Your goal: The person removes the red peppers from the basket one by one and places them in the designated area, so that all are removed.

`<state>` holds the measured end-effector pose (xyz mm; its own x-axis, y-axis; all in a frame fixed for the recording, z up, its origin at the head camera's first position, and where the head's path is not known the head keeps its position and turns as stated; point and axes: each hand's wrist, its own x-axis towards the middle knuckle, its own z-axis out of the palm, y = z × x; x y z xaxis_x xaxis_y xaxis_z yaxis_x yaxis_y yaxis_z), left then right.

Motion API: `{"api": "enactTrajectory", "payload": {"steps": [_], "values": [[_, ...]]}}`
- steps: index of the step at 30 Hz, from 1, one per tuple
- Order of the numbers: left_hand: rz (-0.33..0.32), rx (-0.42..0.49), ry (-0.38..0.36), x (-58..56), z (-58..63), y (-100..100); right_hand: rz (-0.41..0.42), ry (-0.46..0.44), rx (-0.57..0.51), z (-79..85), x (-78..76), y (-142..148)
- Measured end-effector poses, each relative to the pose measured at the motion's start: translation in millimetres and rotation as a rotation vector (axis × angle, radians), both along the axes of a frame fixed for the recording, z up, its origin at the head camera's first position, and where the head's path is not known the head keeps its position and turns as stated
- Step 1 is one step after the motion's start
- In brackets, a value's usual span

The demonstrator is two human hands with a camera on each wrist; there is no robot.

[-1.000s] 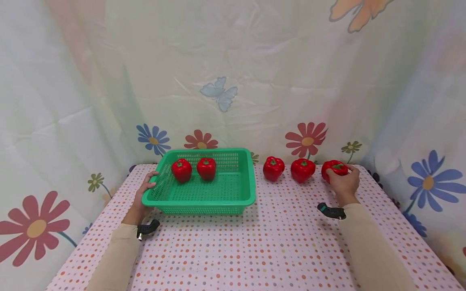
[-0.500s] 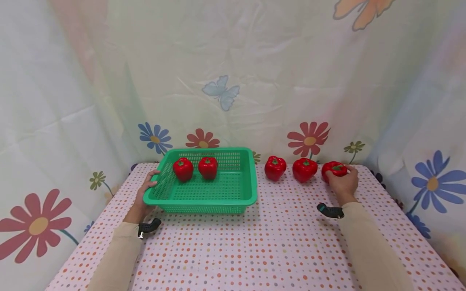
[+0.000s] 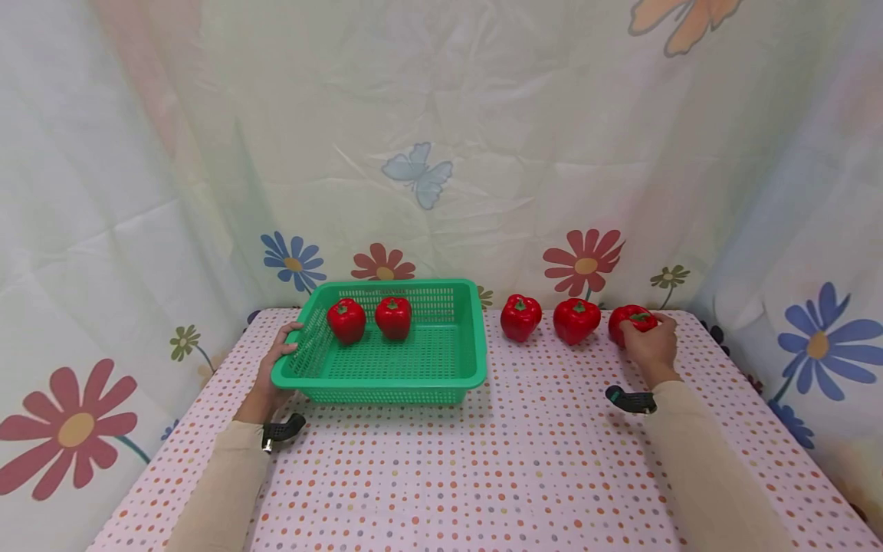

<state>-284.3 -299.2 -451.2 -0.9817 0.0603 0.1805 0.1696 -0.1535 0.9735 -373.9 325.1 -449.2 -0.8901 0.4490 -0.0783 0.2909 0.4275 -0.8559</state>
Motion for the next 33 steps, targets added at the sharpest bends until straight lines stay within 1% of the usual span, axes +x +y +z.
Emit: {"api": "enactTrajectory", "payload": {"steps": [3,6,9,11,14,16,20,22,24,26,28,30,31,33], "values": [[-0.007,0.011,0.000,1.1,1.2,0.7,0.006,-0.039,-0.006,6.0,1.4,1.9],[-0.015,0.013,-0.002,1.0,2.5,1.6,-0.029,-0.032,0.013,13.5,1.8,0.7],[-0.017,0.009,-0.006,0.6,2.8,2.3,-0.073,0.031,0.016,26.5,1.9,-6.9],[-0.018,0.012,-0.011,-0.1,2.3,2.5,-0.085,0.098,0.017,38.6,2.5,-16.9],[-0.016,0.020,-0.009,-1.4,1.1,2.6,-0.052,0.191,-0.027,61.0,8.1,-41.2],[-0.016,0.014,-0.003,-0.7,1.3,2.1,0.018,0.233,-0.086,78.2,13.3,-63.8],[-0.009,0.002,0.006,1.4,2.5,1.5,0.219,0.281,-0.256,112.0,25.3,-114.5],[-0.002,-0.001,0.002,0.8,1.0,0.7,0.346,0.317,-0.349,123.6,28.1,-139.9],[-0.001,0.006,-0.002,0.2,-0.2,0.8,0.464,0.353,-0.459,130.9,28.5,-164.2],[-0.003,0.003,-0.006,-0.7,-0.8,1.2,0.581,0.377,-0.566,133.3,26.0,-185.1],[-0.001,0.001,-0.006,-1.8,-1.1,1.8,0.676,0.397,-0.656,131.2,20.7,-203.8],[0.005,-0.005,-0.006,-2.5,-0.9,2.4,0.751,0.394,-0.690,125.3,13.7,-220.6],[0.011,-0.007,-0.007,-3.0,-0.8,2.4,0.791,0.385,-0.689,121.6,9.9,-228.3],[0.018,-0.007,-0.008,-3.7,-0.9,2.6,0.866,0.349,-0.652,113.4,2.1,-243.0]]}}
